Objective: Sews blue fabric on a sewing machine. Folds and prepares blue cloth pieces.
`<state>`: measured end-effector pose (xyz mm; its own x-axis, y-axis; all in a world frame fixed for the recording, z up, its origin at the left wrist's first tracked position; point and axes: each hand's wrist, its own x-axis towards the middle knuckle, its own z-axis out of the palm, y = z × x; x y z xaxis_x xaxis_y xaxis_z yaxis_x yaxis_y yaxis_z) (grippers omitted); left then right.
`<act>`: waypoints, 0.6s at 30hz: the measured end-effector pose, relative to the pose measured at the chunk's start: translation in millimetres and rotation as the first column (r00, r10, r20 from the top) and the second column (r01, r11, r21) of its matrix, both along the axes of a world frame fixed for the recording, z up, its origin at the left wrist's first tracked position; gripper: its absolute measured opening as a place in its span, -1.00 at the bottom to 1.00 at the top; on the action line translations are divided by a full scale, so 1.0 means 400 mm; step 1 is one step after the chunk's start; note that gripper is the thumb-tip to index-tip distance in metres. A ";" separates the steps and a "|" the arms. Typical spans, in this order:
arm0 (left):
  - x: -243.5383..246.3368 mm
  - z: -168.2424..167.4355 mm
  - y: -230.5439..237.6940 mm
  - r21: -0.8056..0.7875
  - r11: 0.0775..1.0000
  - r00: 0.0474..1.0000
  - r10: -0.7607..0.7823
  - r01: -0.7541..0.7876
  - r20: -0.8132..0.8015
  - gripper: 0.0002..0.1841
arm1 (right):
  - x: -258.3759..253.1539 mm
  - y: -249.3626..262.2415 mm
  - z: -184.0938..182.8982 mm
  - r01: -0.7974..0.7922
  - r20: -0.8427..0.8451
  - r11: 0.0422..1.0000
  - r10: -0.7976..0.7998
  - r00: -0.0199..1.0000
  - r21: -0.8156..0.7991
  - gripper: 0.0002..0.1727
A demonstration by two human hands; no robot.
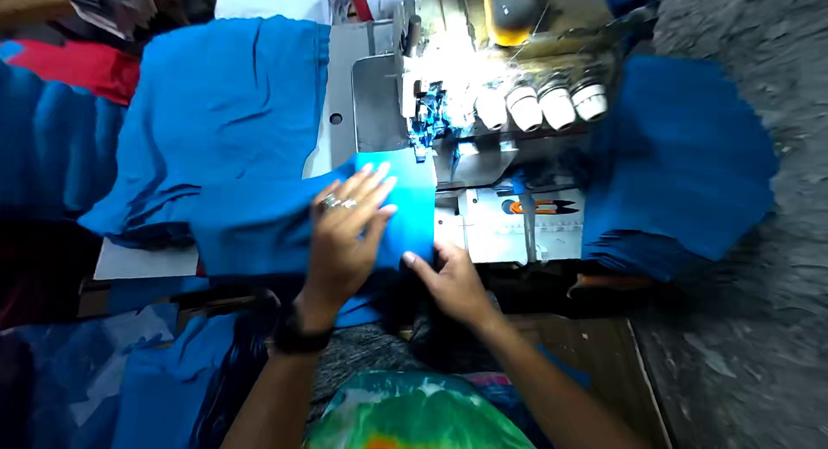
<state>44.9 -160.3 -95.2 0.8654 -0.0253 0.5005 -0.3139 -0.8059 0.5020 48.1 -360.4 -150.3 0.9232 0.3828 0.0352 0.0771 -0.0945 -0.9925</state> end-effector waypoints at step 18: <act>-0.540 -0.086 0.347 -0.348 0.691 0.754 0.448 -0.633 -0.480 -0.70 | -0.140 -0.286 0.162 -0.557 -0.310 0.520 0.489 0.816 -0.647 -0.80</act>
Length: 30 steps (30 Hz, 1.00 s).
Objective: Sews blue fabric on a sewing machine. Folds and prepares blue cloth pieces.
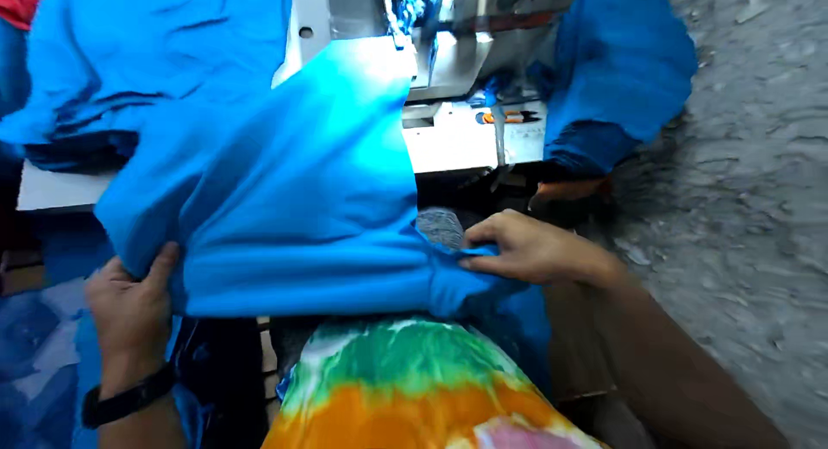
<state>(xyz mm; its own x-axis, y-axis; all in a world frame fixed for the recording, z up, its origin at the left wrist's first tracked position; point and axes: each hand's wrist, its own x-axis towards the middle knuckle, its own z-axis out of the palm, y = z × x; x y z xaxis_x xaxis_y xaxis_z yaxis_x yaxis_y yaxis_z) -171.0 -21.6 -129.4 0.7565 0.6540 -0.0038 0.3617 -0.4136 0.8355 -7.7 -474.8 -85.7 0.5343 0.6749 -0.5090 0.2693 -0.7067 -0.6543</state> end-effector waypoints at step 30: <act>-0.008 -0.034 -0.124 -0.372 0.917 0.968 -0.208 0.143 -0.143 -0.46 | -0.110 -0.112 -0.170 0.459 -0.426 0.815 -0.296 0.855 0.353 -0.63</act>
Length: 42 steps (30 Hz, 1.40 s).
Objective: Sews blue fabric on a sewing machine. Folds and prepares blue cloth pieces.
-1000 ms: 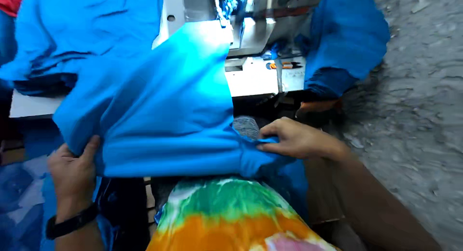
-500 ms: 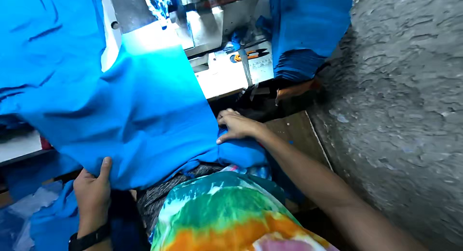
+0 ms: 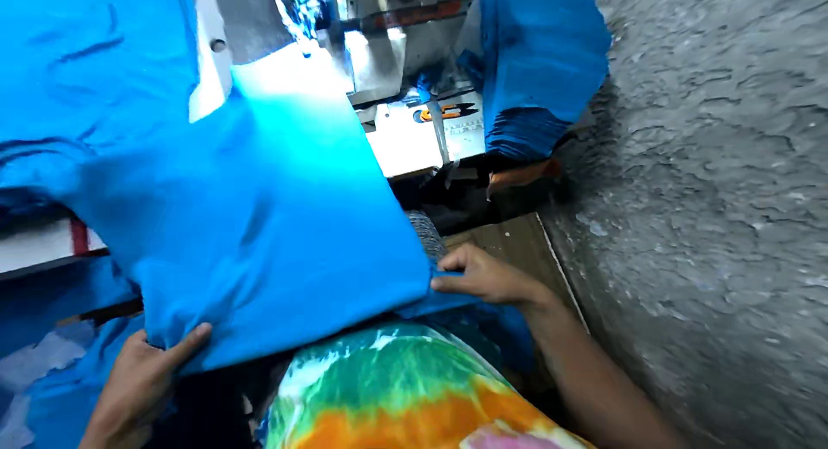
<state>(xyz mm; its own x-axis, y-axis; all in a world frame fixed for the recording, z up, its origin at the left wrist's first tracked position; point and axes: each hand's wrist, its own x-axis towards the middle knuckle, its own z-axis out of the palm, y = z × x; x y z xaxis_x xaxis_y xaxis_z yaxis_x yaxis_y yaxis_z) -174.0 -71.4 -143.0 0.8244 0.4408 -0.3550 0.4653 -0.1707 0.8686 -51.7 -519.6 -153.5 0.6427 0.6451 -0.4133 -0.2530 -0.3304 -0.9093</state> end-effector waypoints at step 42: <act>-0.061 0.047 0.009 -0.099 0.990 0.916 0.131 -0.100 0.378 -0.70 | -0.189 0.109 0.082 0.369 0.442 0.926 -0.362 0.821 0.072 -0.79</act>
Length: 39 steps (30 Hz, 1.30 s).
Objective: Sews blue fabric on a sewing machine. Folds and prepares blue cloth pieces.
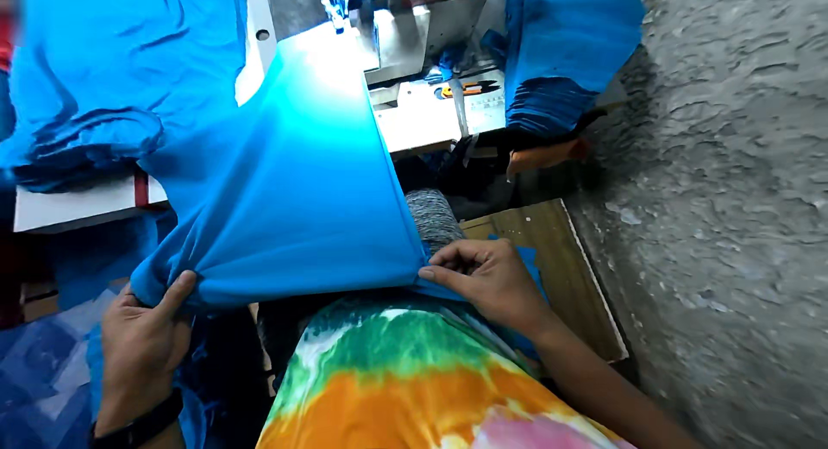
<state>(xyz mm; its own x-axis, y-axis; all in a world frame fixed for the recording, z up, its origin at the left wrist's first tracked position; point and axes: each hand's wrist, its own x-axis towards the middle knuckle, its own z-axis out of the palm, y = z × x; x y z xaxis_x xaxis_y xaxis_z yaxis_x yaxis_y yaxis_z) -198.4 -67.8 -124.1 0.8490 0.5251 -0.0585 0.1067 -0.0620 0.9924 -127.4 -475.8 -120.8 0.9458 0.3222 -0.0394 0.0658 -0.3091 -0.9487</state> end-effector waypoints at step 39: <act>0.005 0.031 0.025 0.116 0.993 1.000 -0.022 0.021 0.008 -0.66 | 0.056 0.005 -0.070 -0.264 -0.112 0.959 0.253 0.961 -0.100 -0.62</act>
